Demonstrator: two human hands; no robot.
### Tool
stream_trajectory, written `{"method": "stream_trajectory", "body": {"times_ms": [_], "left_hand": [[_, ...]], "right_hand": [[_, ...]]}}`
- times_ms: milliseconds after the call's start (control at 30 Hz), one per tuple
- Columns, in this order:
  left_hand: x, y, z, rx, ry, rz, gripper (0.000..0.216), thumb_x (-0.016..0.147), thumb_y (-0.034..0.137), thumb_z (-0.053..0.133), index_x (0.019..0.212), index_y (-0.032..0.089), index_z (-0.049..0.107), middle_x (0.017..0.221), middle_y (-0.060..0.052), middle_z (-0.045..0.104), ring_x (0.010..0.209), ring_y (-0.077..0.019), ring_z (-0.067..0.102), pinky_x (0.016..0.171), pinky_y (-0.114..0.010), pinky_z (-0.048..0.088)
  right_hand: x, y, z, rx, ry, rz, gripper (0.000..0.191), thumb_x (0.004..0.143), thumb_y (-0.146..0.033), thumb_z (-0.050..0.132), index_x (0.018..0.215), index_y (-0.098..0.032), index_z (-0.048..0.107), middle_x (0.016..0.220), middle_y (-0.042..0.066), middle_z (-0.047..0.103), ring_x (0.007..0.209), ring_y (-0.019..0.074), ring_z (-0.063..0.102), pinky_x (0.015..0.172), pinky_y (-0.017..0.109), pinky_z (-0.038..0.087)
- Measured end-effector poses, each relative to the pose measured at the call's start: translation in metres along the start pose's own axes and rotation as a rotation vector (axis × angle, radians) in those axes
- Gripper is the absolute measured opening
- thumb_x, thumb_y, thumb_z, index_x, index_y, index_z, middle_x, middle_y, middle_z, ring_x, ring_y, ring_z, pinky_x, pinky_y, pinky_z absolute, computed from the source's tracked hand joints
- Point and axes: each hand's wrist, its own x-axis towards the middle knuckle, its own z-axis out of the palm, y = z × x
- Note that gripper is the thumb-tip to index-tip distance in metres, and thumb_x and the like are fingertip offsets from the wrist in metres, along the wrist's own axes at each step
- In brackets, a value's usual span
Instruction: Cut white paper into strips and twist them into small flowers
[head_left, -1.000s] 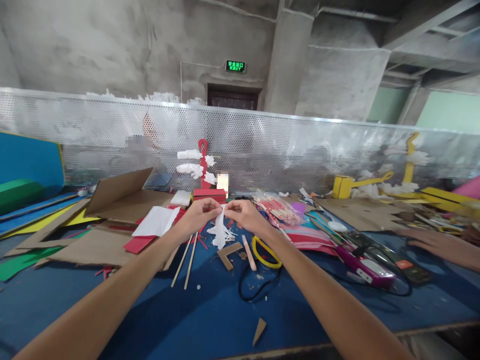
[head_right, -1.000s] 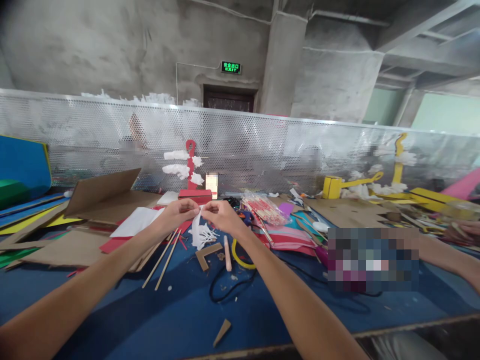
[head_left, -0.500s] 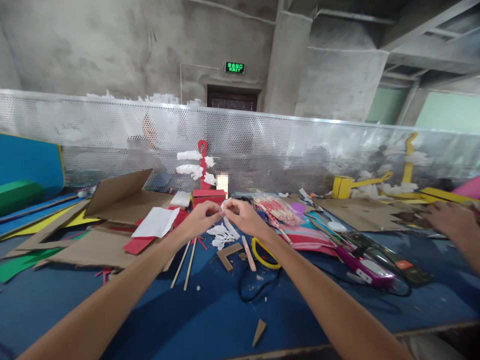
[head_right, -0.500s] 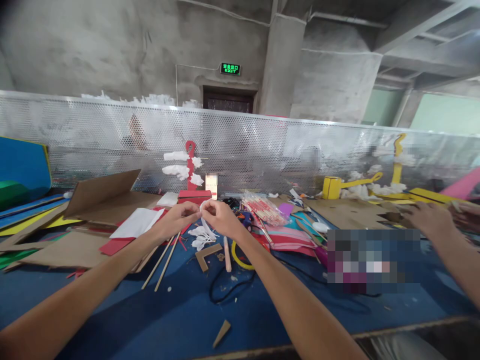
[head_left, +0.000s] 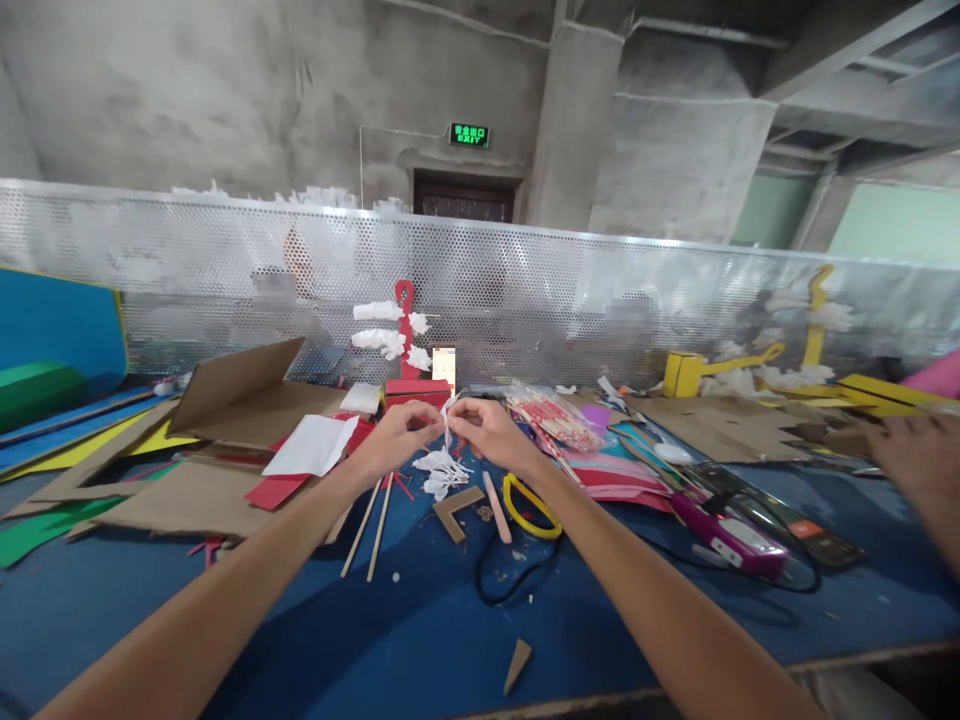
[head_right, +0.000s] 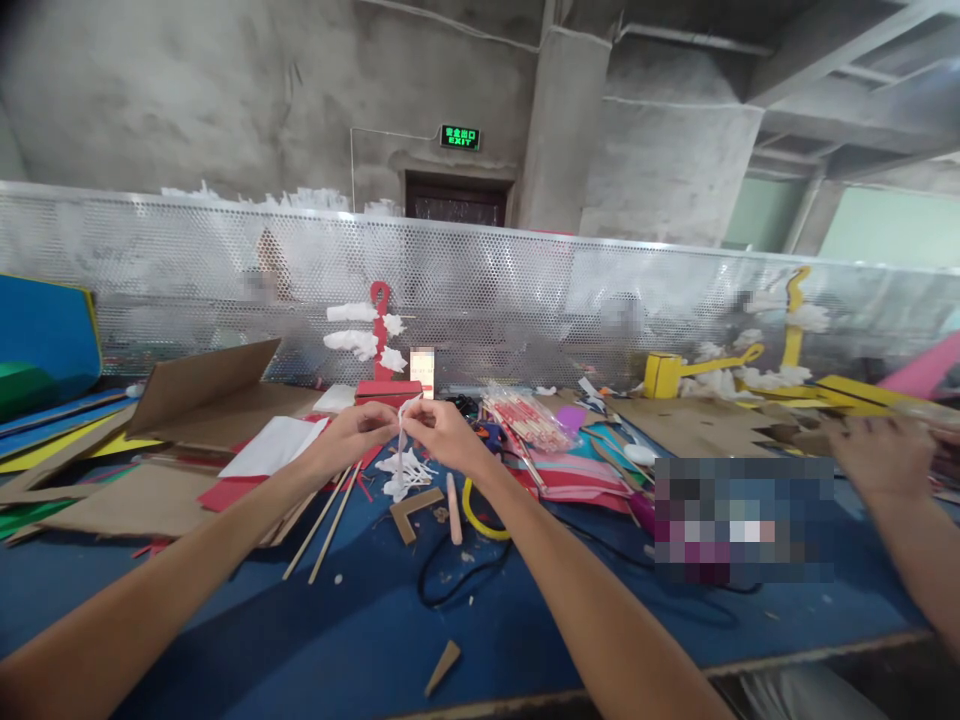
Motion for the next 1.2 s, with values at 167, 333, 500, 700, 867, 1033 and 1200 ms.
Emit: {"method": "stream_trajectory", "body": {"times_ms": [167,333,500,700,867,1033,1200], "left_hand": [[-0.002,-0.002,0.000,-0.107,-0.014,-0.020,0.020,0.081,0.035,0.059,0.083,0.016,0.063,0.081,-0.005,0.065,0.076,-0.0163,0.059,0.071,-0.028,0.047],[0.000,-0.002,-0.001,-0.095,-0.018,0.006,0.018,0.080,0.034,0.059,0.081,0.016,0.063,0.080,-0.004,0.064,0.075,-0.0156,0.058,0.070,-0.028,0.046],[0.000,0.002,-0.001,0.017,-0.033,0.057,0.010,0.078,0.023,0.056,0.079,0.017,0.063,0.083,-0.003,0.063,0.078,-0.0152,0.057,0.071,-0.027,0.046],[-0.003,0.010,-0.001,0.128,-0.077,0.065,0.011,0.076,0.018,0.053,0.077,0.017,0.063,0.085,-0.003,0.062,0.084,-0.0175,0.057,0.077,-0.029,0.046],[-0.005,0.011,0.000,0.177,-0.086,0.056,0.011,0.076,0.019,0.052,0.076,0.017,0.063,0.085,-0.003,0.062,0.082,-0.0174,0.058,0.077,-0.029,0.046],[-0.005,0.013,0.001,0.196,-0.095,0.055,0.015,0.081,0.027,0.052,0.076,0.017,0.063,0.084,-0.004,0.062,0.081,-0.0177,0.057,0.074,-0.029,0.046],[-0.005,0.016,0.002,0.254,-0.080,0.059,0.029,0.087,0.039,0.046,0.077,0.017,0.063,0.081,-0.004,0.061,0.075,-0.0171,0.056,0.069,-0.028,0.044]], "right_hand": [[0.000,-0.003,-0.001,0.038,-0.031,0.031,0.018,0.083,-0.034,0.055,0.083,-0.017,0.057,0.059,-0.001,0.051,0.043,0.0062,0.041,0.038,0.018,0.032],[0.000,-0.005,0.000,0.043,-0.017,0.029,0.016,0.082,-0.033,0.055,0.082,-0.017,0.056,0.058,-0.002,0.051,0.043,0.0063,0.042,0.038,0.018,0.032],[0.000,-0.006,0.000,0.010,0.039,0.035,0.017,0.080,-0.031,0.056,0.084,-0.015,0.060,0.060,-0.001,0.054,0.047,0.0075,0.046,0.043,0.019,0.037],[0.001,0.000,-0.001,-0.103,0.054,-0.041,0.016,0.078,-0.027,0.056,0.081,-0.014,0.064,0.070,0.003,0.062,0.058,0.0112,0.055,0.056,0.023,0.043],[0.003,0.008,-0.001,-0.191,0.032,-0.096,0.013,0.078,-0.024,0.054,0.081,-0.015,0.063,0.074,0.003,0.064,0.065,0.0132,0.057,0.063,0.025,0.044],[0.003,0.010,-0.001,-0.220,-0.011,-0.079,0.012,0.080,-0.023,0.050,0.083,-0.016,0.060,0.073,0.003,0.062,0.064,0.0130,0.056,0.060,0.025,0.043],[0.000,0.007,0.000,-0.190,-0.036,-0.043,0.013,0.083,-0.025,0.049,0.086,-0.016,0.057,0.070,0.003,0.060,0.058,0.0122,0.055,0.056,0.025,0.042]]}}
